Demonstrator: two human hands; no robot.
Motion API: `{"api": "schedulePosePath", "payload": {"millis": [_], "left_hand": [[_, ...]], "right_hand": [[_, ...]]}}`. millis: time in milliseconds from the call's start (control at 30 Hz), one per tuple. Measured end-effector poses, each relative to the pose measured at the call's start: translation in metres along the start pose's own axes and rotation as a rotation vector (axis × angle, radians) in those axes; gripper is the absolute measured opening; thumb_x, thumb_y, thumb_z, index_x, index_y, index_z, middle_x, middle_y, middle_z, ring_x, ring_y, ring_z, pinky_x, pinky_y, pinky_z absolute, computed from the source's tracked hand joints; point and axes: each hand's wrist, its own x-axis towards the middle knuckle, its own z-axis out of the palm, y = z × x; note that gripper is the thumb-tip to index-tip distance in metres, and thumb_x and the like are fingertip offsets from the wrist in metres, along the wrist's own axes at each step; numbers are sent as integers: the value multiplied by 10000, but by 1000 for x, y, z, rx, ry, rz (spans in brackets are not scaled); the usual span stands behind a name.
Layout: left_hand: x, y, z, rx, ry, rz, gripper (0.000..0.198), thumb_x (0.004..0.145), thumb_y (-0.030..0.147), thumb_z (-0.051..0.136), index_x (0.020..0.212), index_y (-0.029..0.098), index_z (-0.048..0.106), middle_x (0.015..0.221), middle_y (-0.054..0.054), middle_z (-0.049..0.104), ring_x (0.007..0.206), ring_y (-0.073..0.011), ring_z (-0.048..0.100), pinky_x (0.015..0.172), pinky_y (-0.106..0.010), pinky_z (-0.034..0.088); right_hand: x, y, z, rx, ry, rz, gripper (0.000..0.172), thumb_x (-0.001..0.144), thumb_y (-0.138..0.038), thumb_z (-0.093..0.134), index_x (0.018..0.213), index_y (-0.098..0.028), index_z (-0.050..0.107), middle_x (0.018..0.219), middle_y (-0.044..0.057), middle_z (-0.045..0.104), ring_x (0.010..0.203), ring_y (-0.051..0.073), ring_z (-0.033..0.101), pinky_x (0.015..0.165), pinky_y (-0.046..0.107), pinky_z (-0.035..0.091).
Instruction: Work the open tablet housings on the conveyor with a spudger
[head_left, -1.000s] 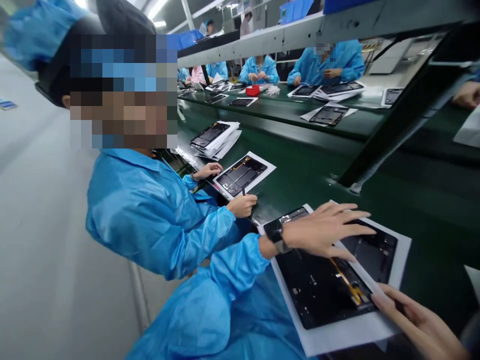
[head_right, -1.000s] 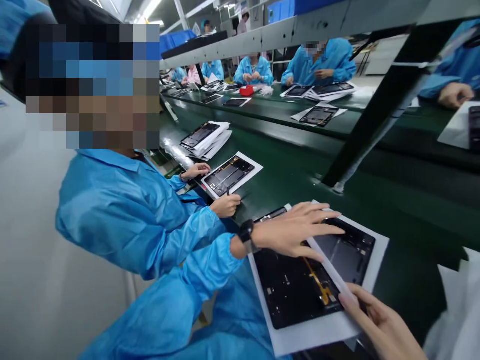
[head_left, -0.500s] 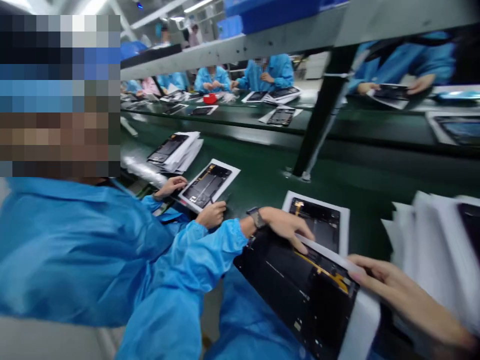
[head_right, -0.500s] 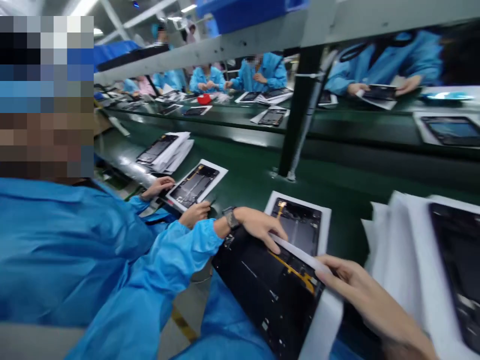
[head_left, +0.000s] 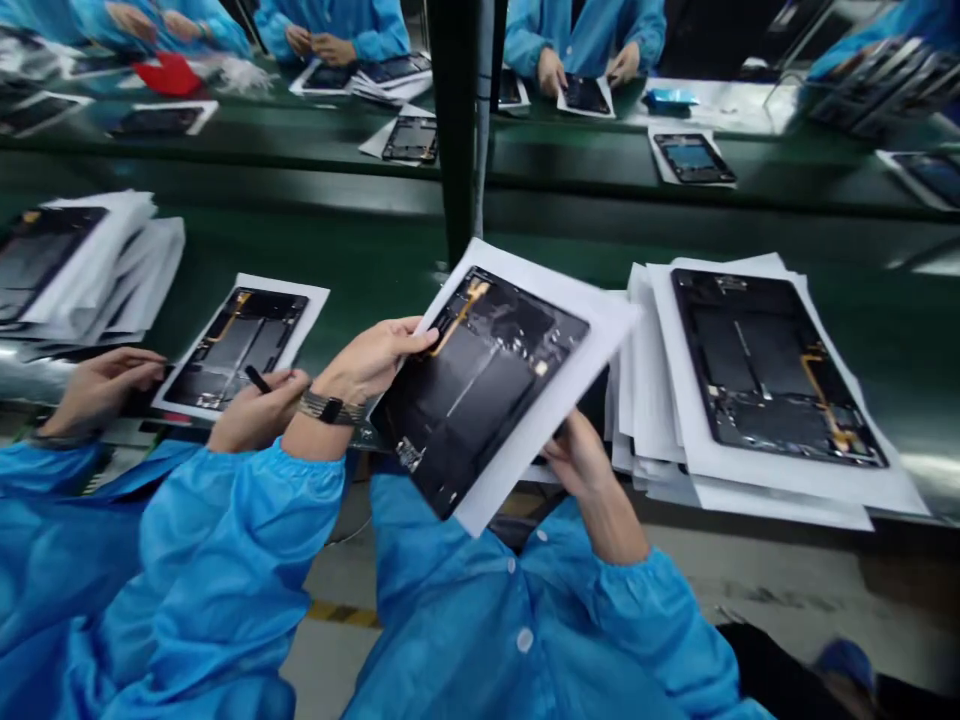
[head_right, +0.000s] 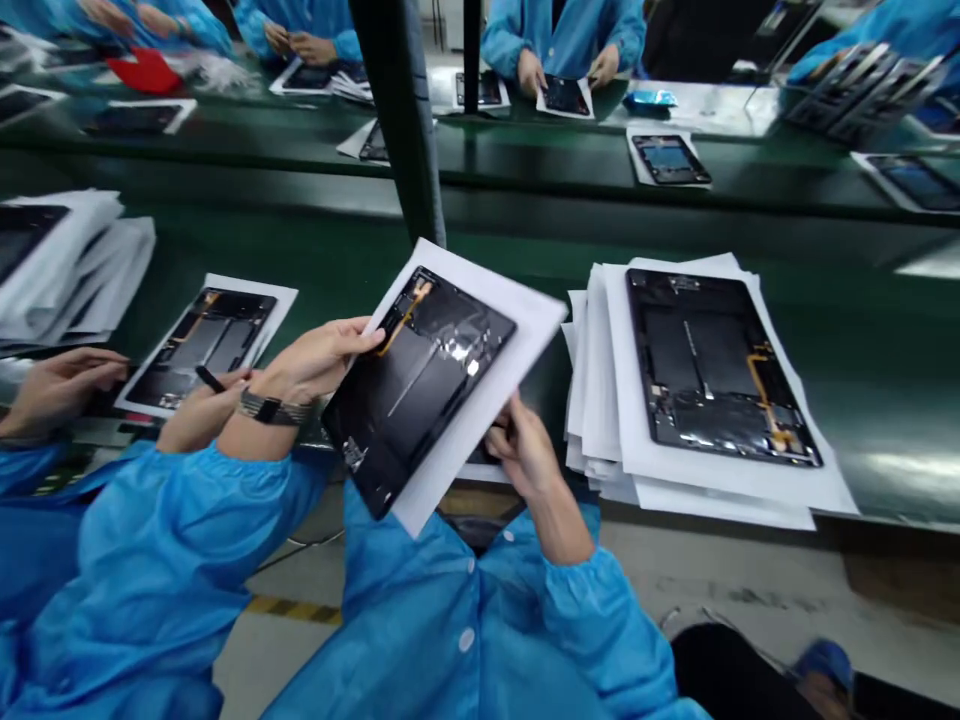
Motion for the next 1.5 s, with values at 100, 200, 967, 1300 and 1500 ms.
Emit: {"api": "schedulePosePath", "payload": {"millis": [100, 200, 967, 1300, 1500], "left_hand": [[18, -26, 9, -102, 158, -28, 263, 710, 261, 909, 904, 168, 758, 870, -39, 777, 764, -147, 686, 751, -255, 566], [28, -50, 19, -108, 219, -62, 181, 778, 250, 857, 869, 164, 728, 824, -25, 766, 748, -138, 679, 750, -253, 561], [4, -86, 20, 255, 180, -52, 415, 789, 392, 878, 1083, 161, 698, 799, -34, 781, 704, -218, 721, 666, -317, 572], [-1, -96, 23, 600, 285, 142, 263, 831, 337, 809, 1031, 174, 763, 807, -18, 738, 764, -202, 654, 744, -297, 476], [-9, -93, 26, 876, 348, 200, 417, 863, 273, 788, 1265, 208, 700, 802, 17, 666, 762, -197, 619, 790, -312, 468]], "right_hand": [[-4, 10, 10, 36, -14, 54, 648, 682, -830, 826, 690, -229, 584, 498, -90, 424, 363, 40, 153, 361, 228, 164], [-8, 12, 4, 3, 43, 61, 655, 662, -785, 874, 649, -221, 542, 491, -94, 408, 369, 38, 196, 356, 219, 155], [-17, 8, -36, -317, 129, 5, 523, 679, -494, 955, 1092, -230, 772, 953, 39, 818, 868, 238, 752, 759, 332, 605], [-16, 13, -43, -478, 141, -60, 391, 713, -527, 908, 877, -204, 759, 780, 5, 707, 720, 162, 621, 643, 262, 489], [-19, 16, -47, -677, 221, -155, 375, 796, -524, 823, 934, -183, 748, 736, -11, 612, 695, 163, 551, 674, 296, 450]]}}
